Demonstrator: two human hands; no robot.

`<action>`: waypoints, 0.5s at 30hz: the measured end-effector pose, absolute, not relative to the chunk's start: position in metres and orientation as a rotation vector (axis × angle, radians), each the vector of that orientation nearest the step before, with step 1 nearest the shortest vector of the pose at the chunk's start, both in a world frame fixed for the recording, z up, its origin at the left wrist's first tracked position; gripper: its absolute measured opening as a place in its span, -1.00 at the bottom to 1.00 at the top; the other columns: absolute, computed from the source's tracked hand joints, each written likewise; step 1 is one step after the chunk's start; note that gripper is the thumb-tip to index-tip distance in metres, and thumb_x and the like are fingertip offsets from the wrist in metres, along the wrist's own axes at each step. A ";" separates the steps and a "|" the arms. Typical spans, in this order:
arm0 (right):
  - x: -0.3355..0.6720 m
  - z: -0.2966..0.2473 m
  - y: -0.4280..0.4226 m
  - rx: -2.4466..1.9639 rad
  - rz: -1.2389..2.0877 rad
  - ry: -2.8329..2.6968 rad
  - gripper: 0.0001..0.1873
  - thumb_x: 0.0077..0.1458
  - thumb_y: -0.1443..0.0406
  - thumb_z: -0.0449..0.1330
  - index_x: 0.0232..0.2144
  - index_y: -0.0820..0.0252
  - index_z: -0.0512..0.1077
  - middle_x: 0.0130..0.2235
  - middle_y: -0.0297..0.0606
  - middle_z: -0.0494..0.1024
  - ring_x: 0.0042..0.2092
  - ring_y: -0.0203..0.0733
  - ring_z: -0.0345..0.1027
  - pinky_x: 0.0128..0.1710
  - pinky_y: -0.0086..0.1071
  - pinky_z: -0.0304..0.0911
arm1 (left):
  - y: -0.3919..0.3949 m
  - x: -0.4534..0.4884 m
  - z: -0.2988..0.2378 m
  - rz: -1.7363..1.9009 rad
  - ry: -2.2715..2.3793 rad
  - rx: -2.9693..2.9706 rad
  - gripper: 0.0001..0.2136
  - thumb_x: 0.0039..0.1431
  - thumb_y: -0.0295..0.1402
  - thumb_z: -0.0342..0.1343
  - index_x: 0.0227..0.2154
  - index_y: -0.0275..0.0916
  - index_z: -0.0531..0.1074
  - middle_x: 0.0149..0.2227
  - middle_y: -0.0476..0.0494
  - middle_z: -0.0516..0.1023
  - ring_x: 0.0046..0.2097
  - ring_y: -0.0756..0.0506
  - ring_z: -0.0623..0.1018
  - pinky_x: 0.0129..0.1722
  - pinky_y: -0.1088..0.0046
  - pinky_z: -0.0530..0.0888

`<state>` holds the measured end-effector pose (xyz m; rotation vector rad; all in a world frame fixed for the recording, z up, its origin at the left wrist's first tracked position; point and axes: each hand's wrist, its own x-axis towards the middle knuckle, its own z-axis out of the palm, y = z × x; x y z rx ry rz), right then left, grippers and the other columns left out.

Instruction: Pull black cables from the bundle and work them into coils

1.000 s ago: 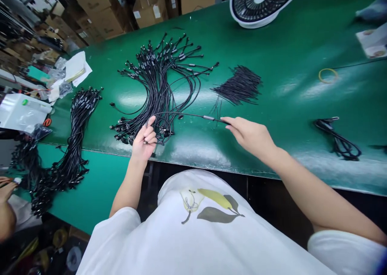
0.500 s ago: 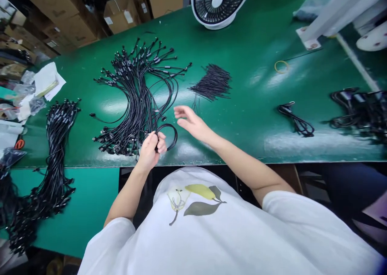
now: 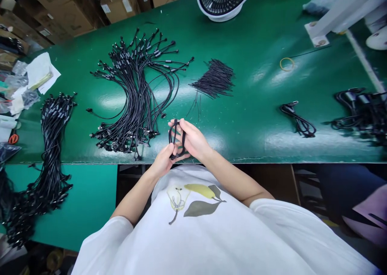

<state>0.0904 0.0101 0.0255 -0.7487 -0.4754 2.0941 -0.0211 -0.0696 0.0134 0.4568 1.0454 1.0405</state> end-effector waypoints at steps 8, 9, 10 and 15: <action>0.084 0.037 0.007 -0.719 1.959 -0.522 -0.52 -0.03 -0.07 0.31 -0.34 0.14 0.27 -0.44 -0.49 0.31 -0.58 -0.54 0.06 -0.64 -0.60 -0.04 | -0.075 -0.001 0.001 1.081 1.077 0.635 -0.57 0.06 0.06 0.19 -0.27 -0.19 0.24 -0.49 0.09 0.29 -0.48 0.06 0.31 -0.49 0.52 0.26; 0.085 0.037 0.010 -0.701 1.960 -0.536 -0.52 -0.02 -0.08 0.29 -0.30 0.12 0.27 -0.44 -0.51 0.28 -0.61 -0.56 -0.02 -0.66 -0.60 -0.14 | -0.074 0.000 0.000 1.078 1.081 0.679 -0.58 0.08 0.05 0.17 -0.26 -0.19 0.24 -0.48 0.09 0.29 -0.48 0.07 0.29 -0.48 0.52 0.25; 0.086 0.038 0.013 -0.688 1.986 -0.561 -0.51 -0.01 -0.10 0.26 -0.27 0.11 0.29 -0.46 -0.52 0.25 -0.63 -0.56 -0.09 -0.68 -0.59 -0.22 | -0.074 0.001 0.000 1.057 1.080 0.719 -0.59 0.10 0.06 0.14 -0.28 -0.20 0.25 -0.47 0.08 0.28 -0.48 0.07 0.28 -0.48 0.52 0.24; 0.093 0.039 0.021 -0.702 2.142 -0.684 -0.35 0.01 -0.28 0.09 -0.51 0.21 0.30 -0.60 -0.54 0.05 -0.66 -0.56 -0.31 -0.71 -0.53 -0.39 | -0.066 -0.009 0.010 0.892 1.042 0.717 -0.57 0.15 0.08 0.07 -0.41 -0.26 0.32 -0.52 0.01 0.31 -0.50 0.04 0.28 -0.49 0.47 0.26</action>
